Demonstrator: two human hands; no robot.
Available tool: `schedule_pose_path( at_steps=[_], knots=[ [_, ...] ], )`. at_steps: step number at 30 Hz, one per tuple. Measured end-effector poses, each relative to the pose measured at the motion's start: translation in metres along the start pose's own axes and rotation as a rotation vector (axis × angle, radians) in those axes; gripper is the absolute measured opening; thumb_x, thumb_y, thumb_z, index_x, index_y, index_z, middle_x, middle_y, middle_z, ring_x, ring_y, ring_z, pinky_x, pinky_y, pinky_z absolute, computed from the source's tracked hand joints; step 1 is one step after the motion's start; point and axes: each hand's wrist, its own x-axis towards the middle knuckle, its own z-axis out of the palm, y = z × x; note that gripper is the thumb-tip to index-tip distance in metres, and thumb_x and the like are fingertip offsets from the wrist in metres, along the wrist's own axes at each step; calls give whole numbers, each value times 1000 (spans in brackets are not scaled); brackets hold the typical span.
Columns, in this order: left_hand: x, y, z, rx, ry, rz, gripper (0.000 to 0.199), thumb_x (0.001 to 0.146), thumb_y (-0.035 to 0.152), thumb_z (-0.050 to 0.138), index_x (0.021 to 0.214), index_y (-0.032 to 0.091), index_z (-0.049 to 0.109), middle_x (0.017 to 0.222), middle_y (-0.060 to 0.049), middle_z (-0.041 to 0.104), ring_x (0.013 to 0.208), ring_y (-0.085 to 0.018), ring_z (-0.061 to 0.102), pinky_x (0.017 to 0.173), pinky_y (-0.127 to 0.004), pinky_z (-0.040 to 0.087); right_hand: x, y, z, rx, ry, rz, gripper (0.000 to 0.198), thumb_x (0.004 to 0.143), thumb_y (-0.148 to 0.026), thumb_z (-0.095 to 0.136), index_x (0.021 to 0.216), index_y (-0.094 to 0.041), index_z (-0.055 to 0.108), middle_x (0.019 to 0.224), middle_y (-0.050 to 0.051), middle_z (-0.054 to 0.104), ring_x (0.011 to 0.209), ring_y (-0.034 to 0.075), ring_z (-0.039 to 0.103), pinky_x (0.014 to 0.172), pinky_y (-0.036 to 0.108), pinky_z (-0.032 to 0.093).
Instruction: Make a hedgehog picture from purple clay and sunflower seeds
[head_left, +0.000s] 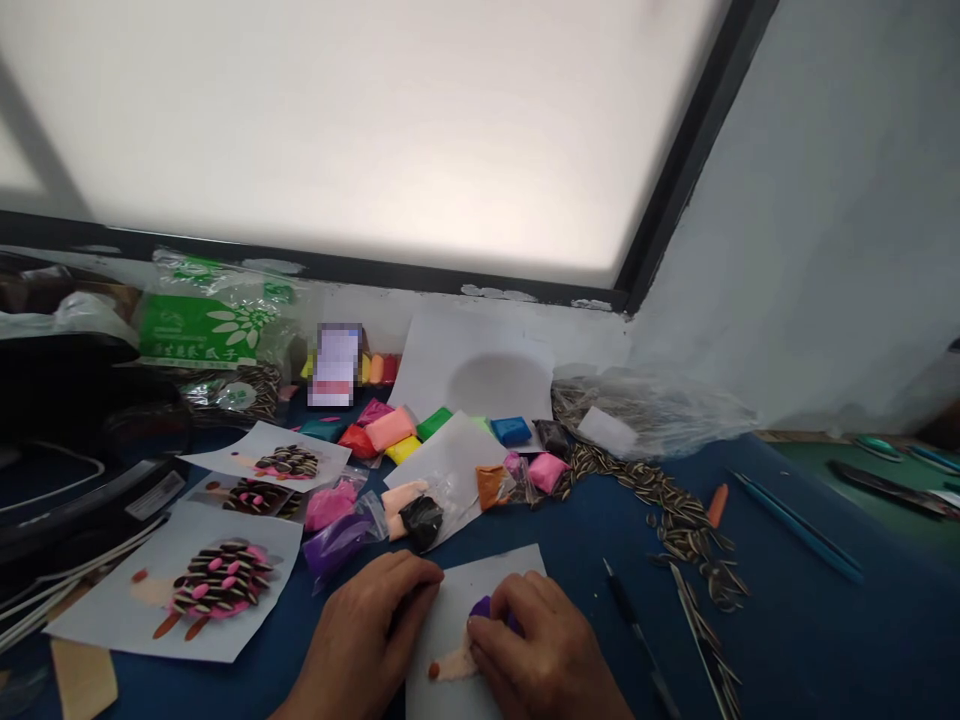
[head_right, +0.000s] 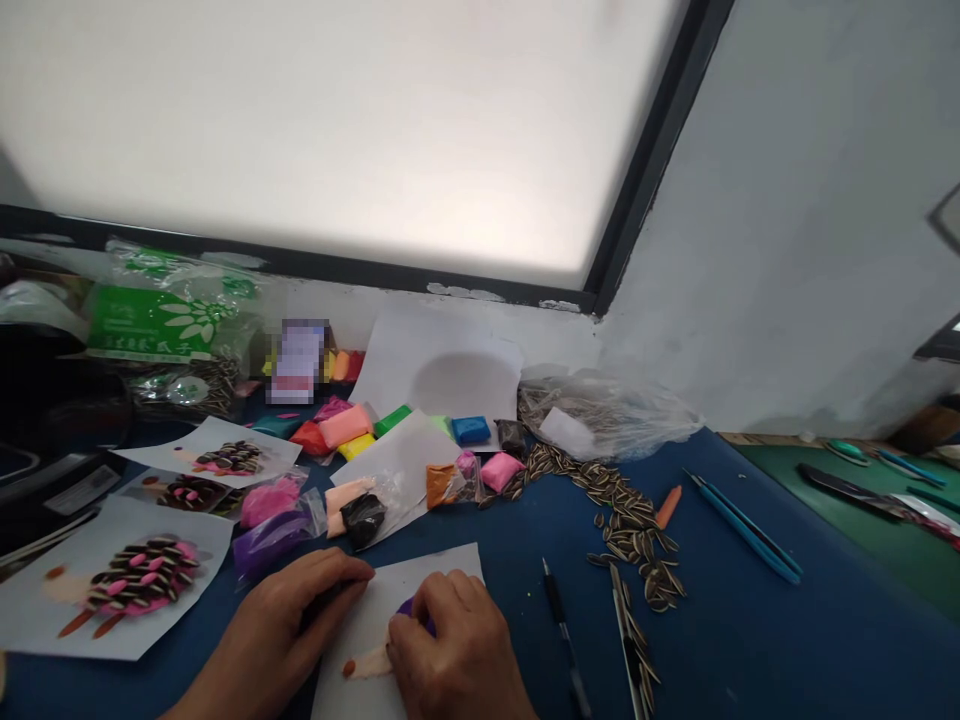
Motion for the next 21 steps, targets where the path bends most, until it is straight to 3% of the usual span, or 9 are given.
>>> schedule_pose_path(
  at_steps=[3,6,13,17,21],
  knots=[
    [0,-1,-1,6,-40,9,20,96,27,53,91,26,72,86,-4,75,81,-24,72,71,-29,53,1,3,-11,60,-124,8,20,94,-12,50,92,-20,68,82,5,58,73,18,52,64,30,37],
    [0,0,-1,10,-38,10,21,96,26,52,91,26,72,85,-4,75,81,-23,71,72,-29,52,3,4,-15,130,-104,48,21,91,-10,50,98,-20,67,85,6,59,76,19,54,65,29,38],
    [0,2,0,12,-16,18,21,96,25,51,92,24,72,84,-3,74,79,-22,71,70,-28,51,4,6,-5,91,79,-85,16,75,-11,48,66,-20,58,67,2,50,61,16,42,57,32,24],
    [-1,0,0,8,-21,22,20,97,24,51,93,24,71,85,-2,73,80,-21,70,71,-29,51,6,6,-5,-22,87,-196,23,80,-12,47,60,-20,53,60,1,46,56,15,34,56,34,18],
    [-2,-2,1,-9,-20,32,22,98,24,48,93,25,70,86,-1,72,81,-20,70,72,-29,50,13,4,-15,-78,37,-271,26,87,-10,50,65,-19,59,59,0,47,55,15,38,55,33,20]
  ],
)
